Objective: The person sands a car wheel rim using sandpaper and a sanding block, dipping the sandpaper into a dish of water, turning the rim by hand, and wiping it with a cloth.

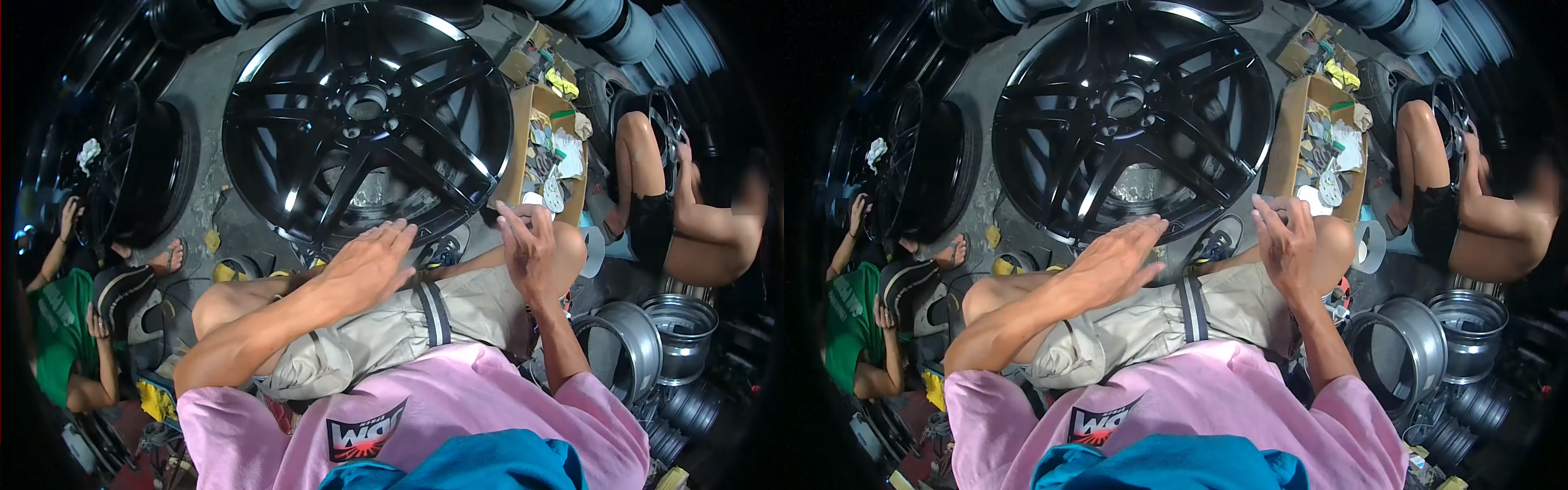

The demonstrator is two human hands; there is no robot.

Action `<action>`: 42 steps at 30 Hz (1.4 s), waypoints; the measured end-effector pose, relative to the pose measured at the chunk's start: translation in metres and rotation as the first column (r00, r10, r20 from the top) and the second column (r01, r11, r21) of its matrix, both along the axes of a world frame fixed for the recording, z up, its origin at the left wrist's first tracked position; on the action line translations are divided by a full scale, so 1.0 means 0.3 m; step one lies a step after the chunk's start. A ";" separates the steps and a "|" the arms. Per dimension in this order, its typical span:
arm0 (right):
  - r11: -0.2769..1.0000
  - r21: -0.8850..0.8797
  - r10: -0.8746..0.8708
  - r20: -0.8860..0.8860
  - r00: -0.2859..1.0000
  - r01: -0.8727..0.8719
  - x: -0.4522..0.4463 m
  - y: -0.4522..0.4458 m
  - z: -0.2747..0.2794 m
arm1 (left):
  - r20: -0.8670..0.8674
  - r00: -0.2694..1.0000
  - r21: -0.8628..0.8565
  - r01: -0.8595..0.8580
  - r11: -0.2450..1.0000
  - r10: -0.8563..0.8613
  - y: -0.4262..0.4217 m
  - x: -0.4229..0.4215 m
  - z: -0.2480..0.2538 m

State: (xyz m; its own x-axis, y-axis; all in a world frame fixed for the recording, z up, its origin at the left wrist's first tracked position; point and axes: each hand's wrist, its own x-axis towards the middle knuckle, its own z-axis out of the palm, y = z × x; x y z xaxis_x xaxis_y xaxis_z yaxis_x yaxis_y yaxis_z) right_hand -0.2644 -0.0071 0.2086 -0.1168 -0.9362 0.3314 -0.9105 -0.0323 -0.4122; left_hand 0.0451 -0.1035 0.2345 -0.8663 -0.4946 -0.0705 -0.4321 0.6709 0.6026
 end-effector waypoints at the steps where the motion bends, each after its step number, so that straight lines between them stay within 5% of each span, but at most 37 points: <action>1: 1.000 -0.024 0.016 -0.061 0.998 -0.017 -0.002 0.003 0.007 | 0.000 1.000 -0.001 0.001 1.000 -0.001 -0.006 -0.010 0.011; 5: 0.988 -0.025 0.145 -0.191 0.971 -0.153 0.084 -0.032 0.005 | -0.039 0.999 0.032 0.029 0.999 -0.028 -0.020 -0.051 0.017; 12: 0.975 -0.035 0.212 -0.147 0.966 -0.220 0.061 -0.038 -0.003 | -0.019 1.000 0.001 0.019 1.000 -0.019 -0.023 -0.082 0.007; 23: 0.983 -0.016 0.178 -0.116 0.977 -0.181 0.067 0.006 0.034 | -0.066 0.998 -0.018 -0.024 1.000 0.023 -0.035 -0.148 0.020; 30: 1.000 0.014 0.011 0.192 0.981 -0.014 0.069 0.039 0.041 | -0.068 0.996 -0.345 0.027 0.938 -0.054 -0.018 -0.241 -0.007; 42: 0.998 0.017 0.053 0.449 0.892 -0.067 0.034 0.016 0.010 | 0.056 0.998 -0.449 0.049 0.892 -0.027 -0.047 -0.262 -0.014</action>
State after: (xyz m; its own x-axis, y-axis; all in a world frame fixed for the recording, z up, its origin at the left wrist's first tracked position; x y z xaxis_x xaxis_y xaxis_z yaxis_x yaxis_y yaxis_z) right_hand -0.2542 -0.0023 0.2116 -0.1895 -0.9551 0.2279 -0.6255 -0.0615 -0.7778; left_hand -0.0335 -0.1176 0.2303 -0.8863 -0.4497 0.1107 -0.4211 0.8820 0.2116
